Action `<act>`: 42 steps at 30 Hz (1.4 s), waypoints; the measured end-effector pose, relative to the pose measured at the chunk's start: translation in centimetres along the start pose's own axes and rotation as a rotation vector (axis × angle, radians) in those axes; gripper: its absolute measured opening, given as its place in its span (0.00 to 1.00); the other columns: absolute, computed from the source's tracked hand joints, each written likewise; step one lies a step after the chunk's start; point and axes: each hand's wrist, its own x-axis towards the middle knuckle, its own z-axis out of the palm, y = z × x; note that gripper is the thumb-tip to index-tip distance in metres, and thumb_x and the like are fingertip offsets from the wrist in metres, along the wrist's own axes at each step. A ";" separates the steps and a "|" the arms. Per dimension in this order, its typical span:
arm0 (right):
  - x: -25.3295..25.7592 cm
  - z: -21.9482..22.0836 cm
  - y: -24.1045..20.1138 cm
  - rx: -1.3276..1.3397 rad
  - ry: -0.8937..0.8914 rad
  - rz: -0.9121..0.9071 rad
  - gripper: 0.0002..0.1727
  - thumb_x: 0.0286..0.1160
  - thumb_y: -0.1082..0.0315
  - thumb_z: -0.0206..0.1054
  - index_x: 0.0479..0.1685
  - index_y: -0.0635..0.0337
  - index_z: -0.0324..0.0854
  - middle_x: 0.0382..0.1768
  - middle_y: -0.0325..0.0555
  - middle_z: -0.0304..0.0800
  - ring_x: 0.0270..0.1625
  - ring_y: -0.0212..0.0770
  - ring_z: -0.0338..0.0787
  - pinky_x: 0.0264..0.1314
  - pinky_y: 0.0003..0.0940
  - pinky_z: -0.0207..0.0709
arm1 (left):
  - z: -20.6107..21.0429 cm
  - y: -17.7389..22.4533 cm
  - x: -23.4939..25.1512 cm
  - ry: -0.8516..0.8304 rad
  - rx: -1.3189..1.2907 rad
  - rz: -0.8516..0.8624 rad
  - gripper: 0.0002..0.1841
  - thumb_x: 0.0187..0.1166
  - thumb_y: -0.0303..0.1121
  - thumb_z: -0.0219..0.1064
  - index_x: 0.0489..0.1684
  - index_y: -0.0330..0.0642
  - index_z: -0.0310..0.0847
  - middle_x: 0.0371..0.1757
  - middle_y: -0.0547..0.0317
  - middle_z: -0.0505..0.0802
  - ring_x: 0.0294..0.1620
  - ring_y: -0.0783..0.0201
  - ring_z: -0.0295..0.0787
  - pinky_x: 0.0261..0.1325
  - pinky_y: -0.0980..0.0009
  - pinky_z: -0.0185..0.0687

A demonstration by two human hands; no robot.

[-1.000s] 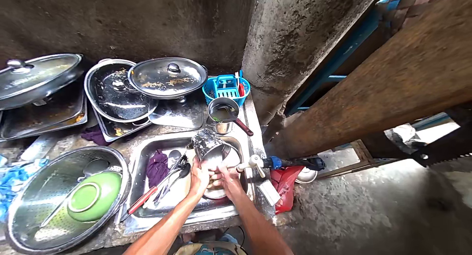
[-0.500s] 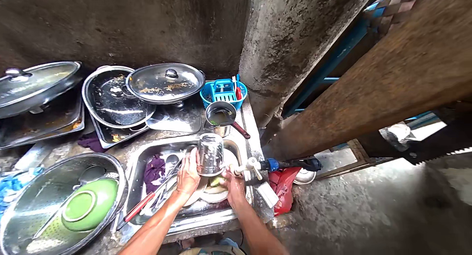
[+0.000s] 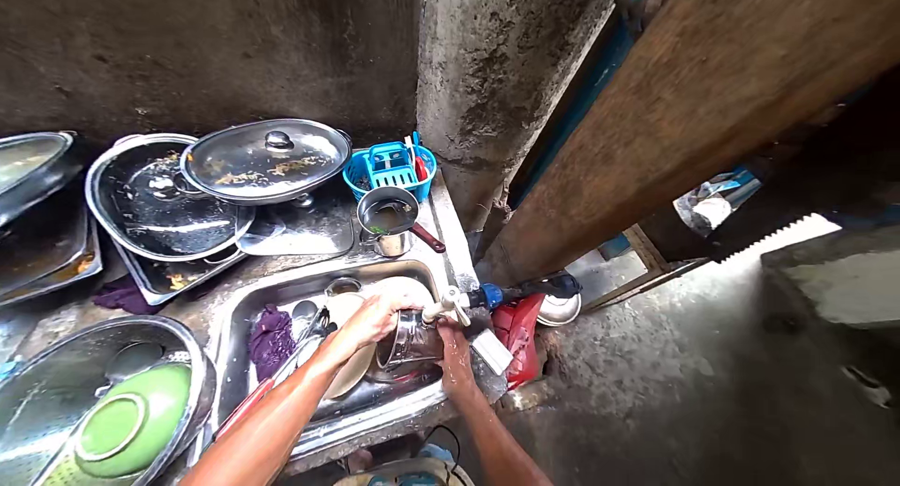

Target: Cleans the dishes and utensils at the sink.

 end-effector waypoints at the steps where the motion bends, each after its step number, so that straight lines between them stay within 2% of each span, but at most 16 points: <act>1: 0.1 0.1 0.2 0.053 -0.008 0.048 0.29 0.89 0.51 0.56 0.81 0.60 0.69 0.66 0.60 0.83 0.63 0.53 0.87 0.57 0.58 0.85 | 0.7 -0.5 0.1 0.070 -0.076 0.069 0.19 0.79 0.22 0.55 0.56 0.45 0.93 0.60 0.49 0.93 0.66 0.53 0.87 0.73 0.52 0.77; 4: 0.5 0.2 0.2 0.210 -0.030 0.116 0.29 0.90 0.50 0.57 0.83 0.56 0.65 0.64 0.59 0.85 0.59 0.54 0.89 0.56 0.57 0.87 | 2.7 -1.7 0.6 0.290 -0.295 0.131 0.15 0.81 0.26 0.59 0.54 0.39 0.93 0.69 0.48 0.90 0.76 0.58 0.82 0.82 0.60 0.74; 7: 1.0 0.1 -0.1 0.218 0.025 -0.020 0.30 0.84 0.60 0.63 0.84 0.58 0.66 0.65 0.55 0.84 0.61 0.46 0.86 0.59 0.50 0.83 | 3.5 -1.6 0.5 0.429 -0.481 -0.028 0.25 0.84 0.28 0.59 0.79 0.24 0.71 0.81 0.36 0.78 0.84 0.55 0.74 0.88 0.64 0.66; 9: 1.3 -0.1 -0.2 0.161 0.105 -0.170 0.33 0.76 0.64 0.68 0.81 0.65 0.68 0.64 0.57 0.84 0.63 0.43 0.85 0.63 0.44 0.82 | 4.3 -1.0 -0.2 0.565 -0.634 -0.216 0.26 0.86 0.29 0.60 0.82 0.25 0.67 0.78 0.39 0.82 0.77 0.61 0.82 0.81 0.68 0.75; 12: 1.0 -0.6 -0.5 0.031 0.218 -0.410 0.45 0.61 0.61 0.76 0.80 0.74 0.64 0.71 0.62 0.79 0.71 0.41 0.81 0.75 0.34 0.76 | 6.4 -0.1 -1.6 0.770 -0.832 -0.476 0.18 0.92 0.34 0.53 0.66 0.30 0.80 0.57 0.48 0.94 0.51 0.61 0.95 0.53 0.64 0.93; 14: 0.7 -0.7 -0.5 -0.047 0.227 -0.479 0.53 0.55 0.54 0.80 0.82 0.76 0.60 0.75 0.65 0.75 0.76 0.42 0.78 0.79 0.33 0.72 | 8.3 0.8 -2.9 0.743 -0.756 -0.503 0.23 0.93 0.39 0.48 0.64 0.30 0.83 0.55 0.47 0.94 0.52 0.60 0.95 0.56 0.60 0.93; 18: -0.2 -0.4 0.7 -0.096 0.141 -0.460 0.55 0.55 0.49 0.78 0.83 0.75 0.59 0.78 0.66 0.72 0.80 0.44 0.73 0.82 0.35 0.68 | 9.9 2.4 -3.1 0.859 -0.456 -0.442 0.24 0.82 0.48 0.63 0.47 0.31 0.90 0.37 0.53 0.95 0.41 0.70 0.91 0.54 0.67 0.86; 22: -1.6 -0.5 1.5 -0.099 0.119 -0.507 0.56 0.50 0.43 0.78 0.77 0.76 0.64 0.72 0.66 0.75 0.73 0.42 0.78 0.74 0.32 0.74 | 9.5 1.5 -3.5 0.896 -0.614 -0.471 0.23 0.87 0.46 0.58 0.35 0.35 0.91 0.30 0.61 0.92 0.38 0.76 0.89 0.51 0.71 0.85; 25: -2.0 -0.4 1.3 -0.099 0.071 -0.590 0.46 0.62 0.45 0.72 0.72 0.78 0.69 0.67 0.63 0.80 0.69 0.39 0.81 0.73 0.31 0.75 | 8.7 2.1 -3.8 0.848 -0.951 -0.641 0.26 0.93 0.48 0.51 0.38 0.34 0.88 0.29 0.56 0.91 0.30 0.67 0.90 0.38 0.66 0.89; 28: -1.6 -0.3 1.2 -0.156 0.004 -0.587 0.32 0.75 0.56 0.64 0.70 0.75 0.76 0.68 0.61 0.84 0.73 0.41 0.82 0.79 0.36 0.73 | 7.9 2.2 -3.8 0.834 -1.128 -0.865 0.29 0.94 0.52 0.49 0.37 0.36 0.84 0.23 0.53 0.87 0.19 0.61 0.84 0.20 0.65 0.80; 30: -1.3 -0.3 1.2 -0.146 -0.053 -0.495 0.28 0.80 0.63 0.59 0.76 0.72 0.74 0.74 0.60 0.82 0.76 0.42 0.81 0.80 0.38 0.73 | 7.7 1.4 -3.7 0.888 -1.128 -0.901 0.28 0.93 0.52 0.50 0.37 0.37 0.85 0.21 0.56 0.86 0.15 0.64 0.78 0.16 0.69 0.73; 34: -0.8 1.2 0.7 -0.019 -0.078 -0.230 0.27 0.90 0.66 0.53 0.84 0.67 0.65 0.75 0.62 0.77 0.63 0.47 0.90 0.61 0.45 0.89 | 6.0 0.3 -2.8 0.903 -1.183 -0.920 0.25 0.93 0.52 0.51 0.39 0.40 0.81 0.22 0.57 0.85 0.13 0.66 0.75 0.13 0.72 0.69; 37: -0.2 2.8 -0.3 -0.071 -0.053 -0.269 0.22 0.91 0.68 0.52 0.76 0.73 0.71 0.68 0.63 0.82 0.69 0.43 0.84 0.73 0.38 0.77 | 4.7 -0.5 -2.5 0.804 -1.106 -0.967 0.23 0.92 0.53 0.51 0.41 0.42 0.80 0.22 0.60 0.81 0.11 0.69 0.69 0.10 0.73 0.63; 39: 0.1 3.0 -0.6 -0.076 -0.078 -0.220 0.23 0.93 0.65 0.49 0.76 0.72 0.72 0.73 0.63 0.79 0.77 0.44 0.78 0.82 0.40 0.69 | 4.1 -1.0 -2.5 0.788 -0.900 -0.942 0.24 0.91 0.52 0.55 0.35 0.40 0.82 0.23 0.59 0.82 0.16 0.69 0.72 0.18 0.72 0.68; 40: 0.1 2.9 -0.6 -0.042 -0.096 -0.141 0.25 0.95 0.61 0.46 0.79 0.69 0.72 0.76 0.61 0.77 0.78 0.45 0.77 0.81 0.43 0.70 | 3.3 -0.9 -2.8 0.792 -0.787 -0.873 0.24 0.91 0.50 0.57 0.34 0.37 0.85 0.26 0.57 0.86 0.24 0.68 0.80 0.31 0.67 0.78; 42: -0.2 2.8 -0.8 0.058 -0.129 0.014 0.28 0.97 0.53 0.38 0.75 0.62 0.74 0.68 0.54 0.81 0.67 0.43 0.82 0.64 0.45 0.79 | 1.7 -0.4 -4.0 0.750 -0.456 -0.686 0.24 0.90 0.47 0.58 0.32 0.35 0.88 0.30 0.53 0.89 0.36 0.62 0.87 0.48 0.57 0.82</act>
